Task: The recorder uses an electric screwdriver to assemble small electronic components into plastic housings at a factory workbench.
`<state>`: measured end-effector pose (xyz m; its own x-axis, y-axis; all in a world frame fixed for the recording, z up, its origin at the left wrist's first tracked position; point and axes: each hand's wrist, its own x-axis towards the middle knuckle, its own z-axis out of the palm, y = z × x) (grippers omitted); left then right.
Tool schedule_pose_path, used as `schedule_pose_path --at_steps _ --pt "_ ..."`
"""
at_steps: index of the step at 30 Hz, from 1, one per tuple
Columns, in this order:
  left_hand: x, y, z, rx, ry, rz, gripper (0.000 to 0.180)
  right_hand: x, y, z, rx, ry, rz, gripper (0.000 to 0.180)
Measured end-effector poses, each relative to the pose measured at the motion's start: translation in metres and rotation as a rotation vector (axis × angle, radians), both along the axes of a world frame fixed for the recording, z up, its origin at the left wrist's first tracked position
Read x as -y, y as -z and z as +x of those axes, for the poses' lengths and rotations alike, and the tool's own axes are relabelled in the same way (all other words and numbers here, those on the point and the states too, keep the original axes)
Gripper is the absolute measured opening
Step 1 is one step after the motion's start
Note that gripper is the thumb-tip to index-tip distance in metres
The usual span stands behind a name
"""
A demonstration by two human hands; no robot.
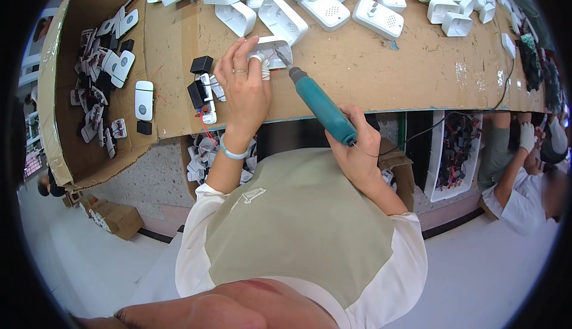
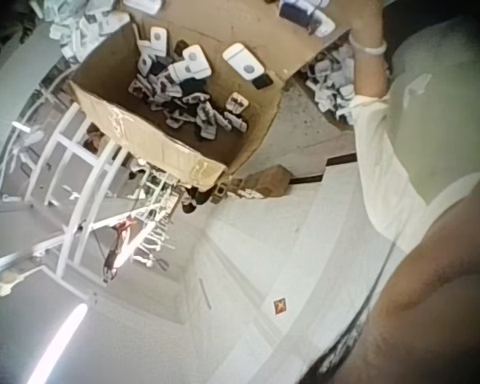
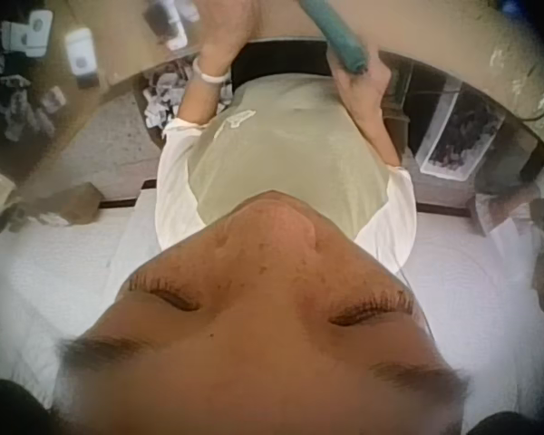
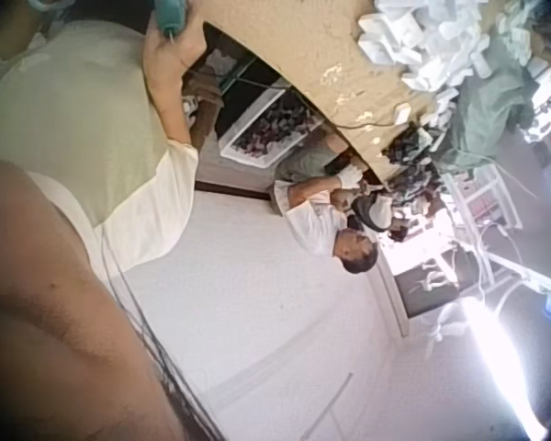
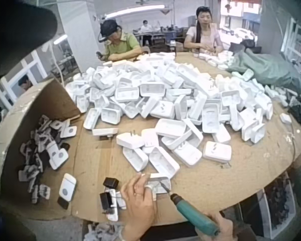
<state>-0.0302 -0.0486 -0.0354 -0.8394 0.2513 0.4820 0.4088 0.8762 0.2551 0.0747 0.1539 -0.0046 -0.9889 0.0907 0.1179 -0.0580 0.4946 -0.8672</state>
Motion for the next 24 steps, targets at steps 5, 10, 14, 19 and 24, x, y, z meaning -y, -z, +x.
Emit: schedule_pose_path --at_steps 5,10,14,19,24 --pt "0.000 0.002 0.000 -0.002 -0.004 -0.016 0.005 -0.002 0.000 0.001 0.036 -0.003 0.021 0.033" --pt "0.000 0.002 0.001 -0.010 -0.003 -0.019 0.005 -0.002 0.000 0.001 0.026 -0.003 0.030 0.035" --pt "0.000 0.002 0.000 -0.016 -0.009 -0.031 0.006 -0.002 -0.002 0.002 -0.035 0.001 -0.003 0.035" --pt "-0.001 0.002 0.000 -0.030 -0.015 -0.042 0.006 -0.006 -0.002 0.008 -0.091 0.044 -0.063 0.031" --pt "-0.002 0.002 0.000 -0.034 -0.017 -0.056 0.006 -0.008 -0.011 0.012 -0.091 0.090 -0.077 0.028"
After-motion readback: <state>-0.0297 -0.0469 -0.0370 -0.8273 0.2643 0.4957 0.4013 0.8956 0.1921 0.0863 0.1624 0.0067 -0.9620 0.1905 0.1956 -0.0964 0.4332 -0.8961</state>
